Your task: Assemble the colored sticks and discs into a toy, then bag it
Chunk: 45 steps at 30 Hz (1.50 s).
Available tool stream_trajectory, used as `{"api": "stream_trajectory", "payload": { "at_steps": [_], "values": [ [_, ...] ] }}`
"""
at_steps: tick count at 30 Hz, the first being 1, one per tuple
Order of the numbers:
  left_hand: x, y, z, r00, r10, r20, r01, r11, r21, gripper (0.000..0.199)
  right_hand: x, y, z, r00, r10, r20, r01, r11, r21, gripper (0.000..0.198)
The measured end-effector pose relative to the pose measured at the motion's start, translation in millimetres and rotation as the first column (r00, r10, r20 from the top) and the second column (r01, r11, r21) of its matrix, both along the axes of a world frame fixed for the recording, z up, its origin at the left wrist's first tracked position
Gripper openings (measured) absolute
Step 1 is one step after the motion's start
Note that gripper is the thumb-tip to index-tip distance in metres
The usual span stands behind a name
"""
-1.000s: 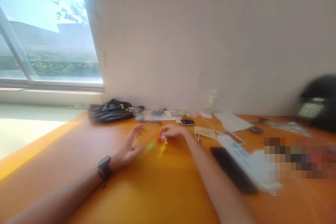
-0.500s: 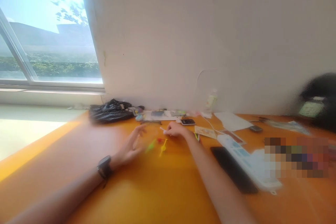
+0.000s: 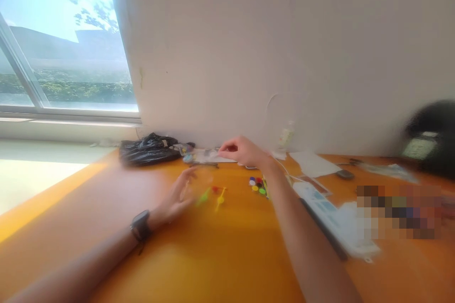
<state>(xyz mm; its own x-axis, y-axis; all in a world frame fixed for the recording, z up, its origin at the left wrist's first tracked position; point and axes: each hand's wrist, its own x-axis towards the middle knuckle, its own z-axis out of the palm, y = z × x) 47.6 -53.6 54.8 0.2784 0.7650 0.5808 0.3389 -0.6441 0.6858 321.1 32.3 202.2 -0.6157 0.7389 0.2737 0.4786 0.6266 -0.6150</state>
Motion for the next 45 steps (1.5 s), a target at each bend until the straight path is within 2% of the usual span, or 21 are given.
{"api": "stream_trajectory", "payload": {
  "at_steps": [3,6,11,15,20,24,27,30,34,36,39,45],
  "values": [
    [1,-4,3.7,1.0,-0.004,-0.005,0.004,1.0,-0.001,0.068,-10,-25,13,0.983,0.137,0.119,-0.135,0.991,-0.022,0.037],
    [2,-8,6.9,1.0,-0.01,-0.011,0.01,1.0,0.005,0.068,-24,-37,13,0.955,0.213,0.207,-0.212,0.977,-0.027,0.031],
    [2,-10,6.8,0.999,-0.047,-0.018,0.047,0.999,0.018,0.073,-42,-45,5,0.922,0.296,0.249,-0.31,0.951,0.019,0.026],
    [2,-9,7.7,0.998,-0.051,-0.023,0.052,0.997,0.057,0.071,-47,-51,4,0.892,0.368,0.262,-0.378,0.926,-0.014,0.024],
    [2,-11,8.1,0.999,-0.032,-0.005,0.033,0.997,0.068,0.068,-43,-47,5,0.951,0.267,0.156,-0.28,0.957,0.071,0.025],
    [2,-12,7.8,1.0,-0.012,0.007,0.011,0.998,0.059,0.068,-37,-18,-12,0.984,0.131,0.122,-0.142,0.986,0.092,0.025],
    [2,-12,8.5,1.0,0.008,-0.006,-0.007,0.999,0.047,0.066,-33,11,-35,0.971,0.094,0.218,-0.105,0.994,0.041,0.02],
    [1,-10,7.9,1.0,0.01,-0.007,-0.01,0.999,0.042,0.066,-34,30,-61,0.941,0.131,0.311,-0.12,0.991,-0.053,0.021],
    [0,-7,5.6,1.0,0.005,0.002,-0.005,0.998,0.062,0.066,-48,31,-88,0.916,0.187,0.355,-0.15,0.98,-0.131,0.027],
    [-1,-6,4.9,1.0,0.006,0.007,-0.007,0.998,0.069,0.066,-55,25,-96,0.914,0.199,0.355,-0.146,0.975,-0.17,0.023],
    [-1,-4,4.2,1.0,0.011,0.007,-0.011,0.997,0.074,0.067,-62,17,-101,0.922,0.193,0.334,-0.137,0.973,-0.184,0.013],
    [-3,-1,0.8,1.0,0.016,0.004,-0.016,0.998,0.056,0.066,-52,25,-87,0.935,0.217,0.281,-0.169,0.968,-0.185,0.023]
  ]
}}
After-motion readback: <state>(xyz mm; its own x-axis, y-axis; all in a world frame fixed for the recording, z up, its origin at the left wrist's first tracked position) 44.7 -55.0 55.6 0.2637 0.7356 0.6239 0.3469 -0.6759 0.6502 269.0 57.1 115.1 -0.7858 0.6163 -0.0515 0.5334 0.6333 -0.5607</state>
